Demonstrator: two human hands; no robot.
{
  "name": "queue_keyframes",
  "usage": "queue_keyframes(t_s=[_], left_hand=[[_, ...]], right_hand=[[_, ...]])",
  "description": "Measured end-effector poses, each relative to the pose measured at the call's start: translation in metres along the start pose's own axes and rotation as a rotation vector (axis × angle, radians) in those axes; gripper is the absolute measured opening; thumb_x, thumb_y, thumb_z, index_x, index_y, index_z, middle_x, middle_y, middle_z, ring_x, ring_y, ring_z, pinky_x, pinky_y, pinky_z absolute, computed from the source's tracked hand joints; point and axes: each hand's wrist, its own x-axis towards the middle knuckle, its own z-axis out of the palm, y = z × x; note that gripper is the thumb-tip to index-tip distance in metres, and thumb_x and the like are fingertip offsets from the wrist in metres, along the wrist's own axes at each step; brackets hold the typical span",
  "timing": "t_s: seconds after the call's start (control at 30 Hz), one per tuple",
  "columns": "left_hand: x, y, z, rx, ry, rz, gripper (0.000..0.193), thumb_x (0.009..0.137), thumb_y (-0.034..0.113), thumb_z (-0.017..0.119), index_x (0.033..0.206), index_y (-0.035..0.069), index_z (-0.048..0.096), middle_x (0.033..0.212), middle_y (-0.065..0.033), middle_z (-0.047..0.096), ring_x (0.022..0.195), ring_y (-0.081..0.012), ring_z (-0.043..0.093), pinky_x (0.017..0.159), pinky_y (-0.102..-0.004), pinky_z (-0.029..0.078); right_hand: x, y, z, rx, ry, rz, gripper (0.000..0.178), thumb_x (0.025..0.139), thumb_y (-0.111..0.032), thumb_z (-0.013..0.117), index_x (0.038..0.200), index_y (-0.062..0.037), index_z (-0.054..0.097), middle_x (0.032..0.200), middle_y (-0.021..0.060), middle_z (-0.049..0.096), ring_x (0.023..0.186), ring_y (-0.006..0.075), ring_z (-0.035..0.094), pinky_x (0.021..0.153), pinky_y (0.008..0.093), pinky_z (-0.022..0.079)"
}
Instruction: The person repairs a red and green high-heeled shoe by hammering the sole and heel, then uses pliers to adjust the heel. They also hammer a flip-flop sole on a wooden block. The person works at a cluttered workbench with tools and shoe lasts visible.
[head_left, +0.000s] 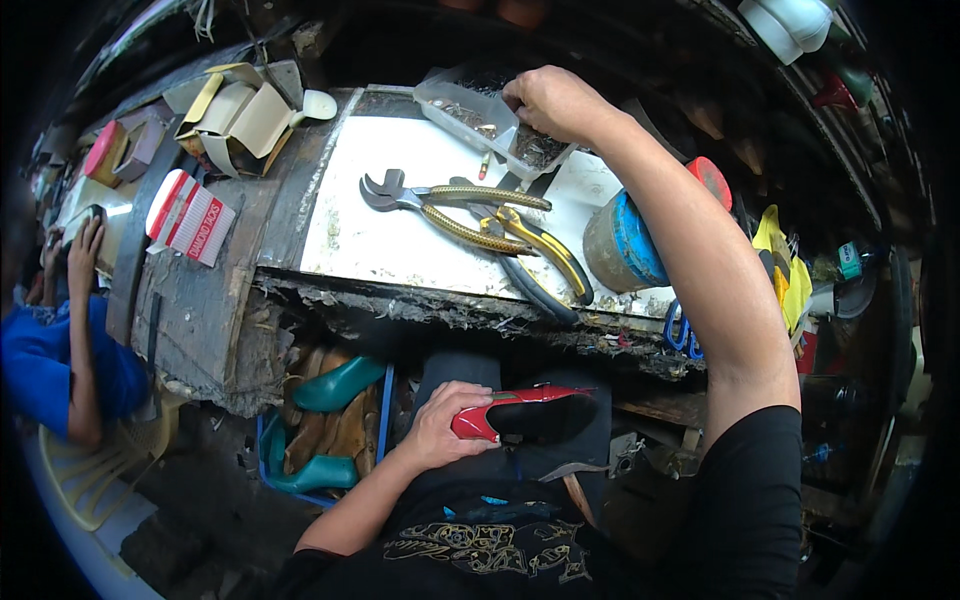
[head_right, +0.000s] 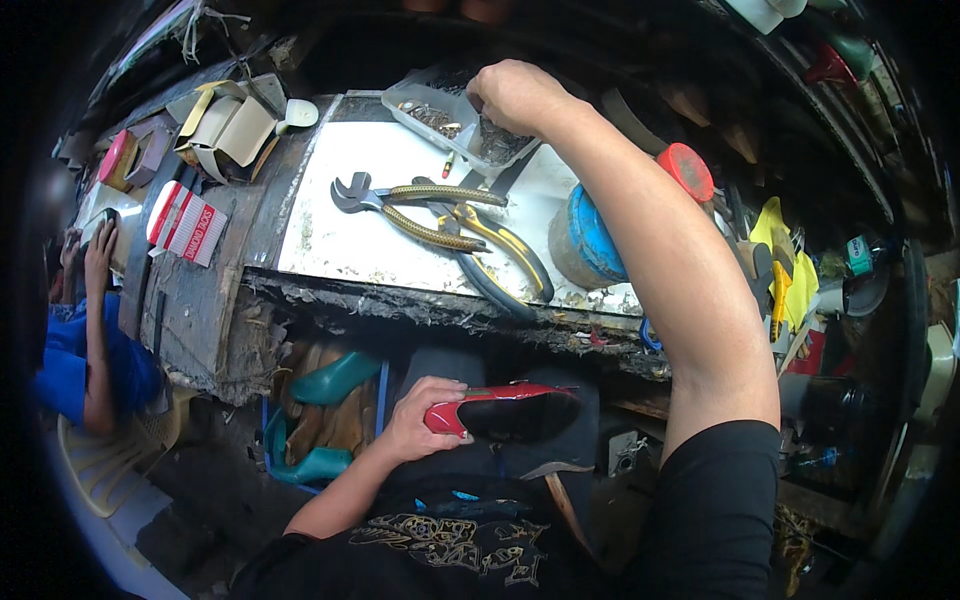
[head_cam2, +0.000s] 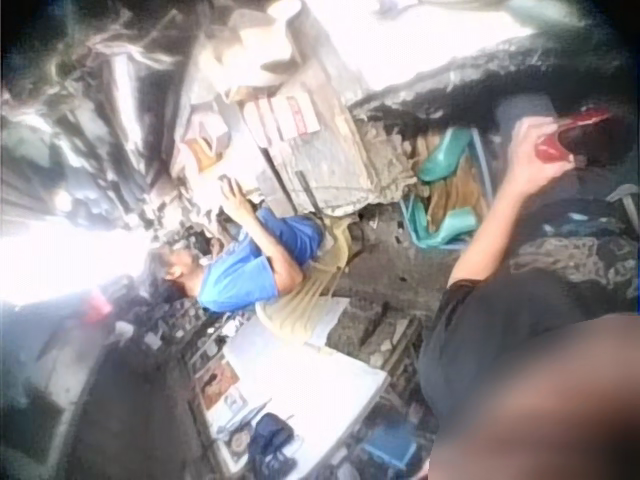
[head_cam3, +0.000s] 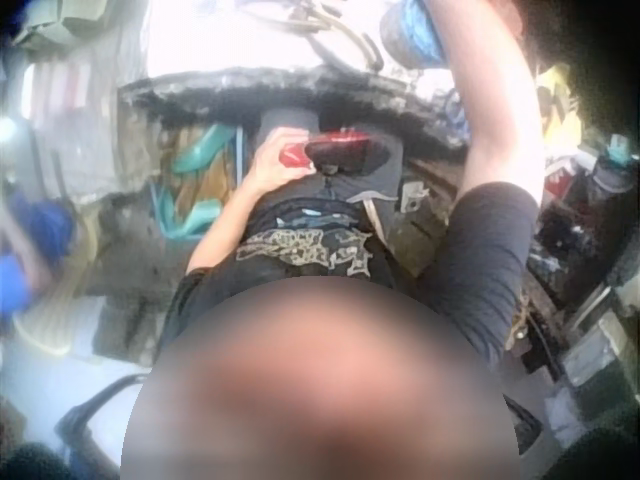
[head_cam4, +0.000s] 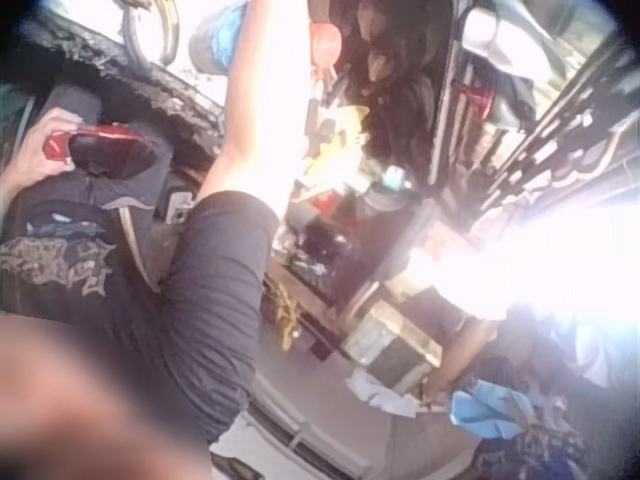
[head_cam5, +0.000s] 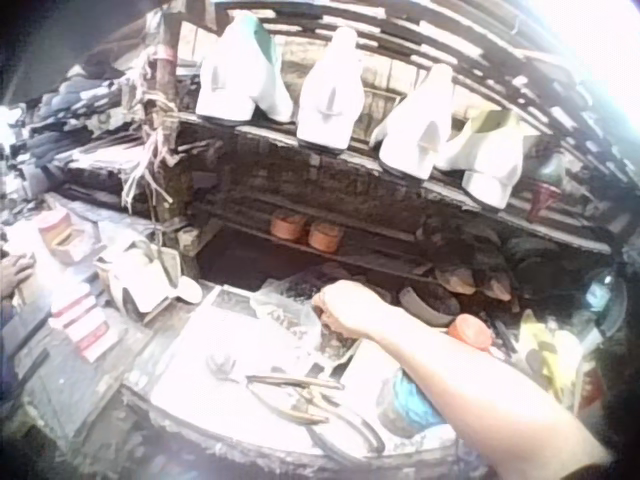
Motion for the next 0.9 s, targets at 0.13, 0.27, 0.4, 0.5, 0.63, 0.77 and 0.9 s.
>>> queue_keyframes(t_s=[0.13, 0.27, 0.4, 0.5, 0.63, 0.77, 0.9], left_hand=[[0.003, 0.004, -0.001, 0.017, 0.007, 0.014, 0.067, 0.062, 0.018, 0.095, 0.121, 0.012, 0.064, 0.123, -0.0120, 0.066, 0.114, -0.0341, 0.063, 0.100, -0.0436, 0.050], [0.007, 0.003, 0.001, 0.057, 0.030, 0.058, 0.067, 0.061, 0.019, 0.096, 0.120, 0.008, 0.064, 0.123, -0.0148, 0.066, 0.114, -0.0335, 0.065, 0.099, -0.0419, 0.052], [0.007, 0.001, 0.003, 0.033, 0.048, 0.055, 0.065, 0.065, 0.027, 0.095, 0.119, 0.007, 0.064, 0.117, -0.0150, 0.067, 0.113, -0.0361, 0.064, 0.097, -0.0433, 0.052], [0.004, 0.010, 0.005, 0.066, 0.047, 0.021, 0.066, 0.066, 0.027, 0.095, 0.121, 0.006, 0.064, 0.120, -0.0140, 0.066, 0.115, -0.0341, 0.064, 0.101, -0.0423, 0.050], [0.000, 0.032, 0.013, 0.397, 0.096, 0.226, 0.049, 0.077, 0.015, 0.086, 0.121, 0.006, 0.066, 0.125, -0.0114, 0.068, 0.121, -0.0342, 0.063, 0.106, -0.0440, 0.048], [0.004, 0.045, 0.030, 0.184, 0.124, 0.215, 0.036, 0.085, 0.003, 0.077, 0.120, 0.005, 0.067, 0.125, -0.0123, 0.069, 0.124, -0.0331, 0.061, 0.108, -0.0430, 0.047], [0.006, 0.044, 0.040, 0.091, 0.090, 0.164, 0.034, 0.089, 0.001, 0.073, 0.121, 0.005, 0.067, 0.126, -0.0121, 0.068, 0.128, -0.0298, 0.058, 0.108, -0.0405, 0.047]], right_hand=[[-0.004, 0.000, -0.007, -0.039, 0.102, -0.042, 0.018, 0.086, -0.008, 0.066, 0.102, -0.0037, 0.073, 0.096, 0.0204, 0.073, 0.094, 0.0379, 0.070, 0.084, 0.0460, 0.056], [-0.043, -0.006, -0.036, 0.170, 0.259, 0.017, 0.014, 0.088, -0.012, 0.069, 0.098, -0.0019, 0.068, 0.088, 0.0188, 0.070, 0.083, 0.0332, 0.069, 0.078, 0.0420, 0.055], [-0.151, -0.036, -0.064, 0.457, 0.378, -0.140, 0.016, 0.094, -0.014, 0.066, 0.102, -0.0002, 0.070, 0.084, 0.0090, 0.069, 0.079, 0.0188, 0.068, 0.073, 0.0342, 0.055], [-0.244, -0.073, -0.040, 0.776, 0.276, 0.063, 0.020, 0.096, -0.015, 0.067, 0.103, 0.0034, 0.071, 0.085, 0.0070, 0.069, 0.075, 0.0143, 0.067, 0.070, 0.0292, 0.055], [-0.314, -0.120, 0.061, 1.578, -0.004, 0.283, 0.018, 0.089, -0.009, 0.077, 0.101, 0.0025, 0.071, 0.092, 0.0120, 0.073, 0.075, 0.0187, 0.071, 0.072, 0.0320, 0.060], [-0.348, -0.142, 0.137, 1.993, -0.119, 0.429, 0.022, 0.092, -0.011, 0.077, 0.108, 0.0023, 0.070, 0.094, 0.0114, 0.073, 0.076, 0.0164, 0.072, 0.068, 0.0295, 0.060], [-0.356, -0.143, 0.162, 2.176, -0.036, 0.432, 0.023, 0.094, -0.014, 0.075, 0.108, 0.0022, 0.069, 0.091, 0.0099, 0.071, 0.072, 0.0145, 0.069, 0.064, 0.0264, 0.058]])
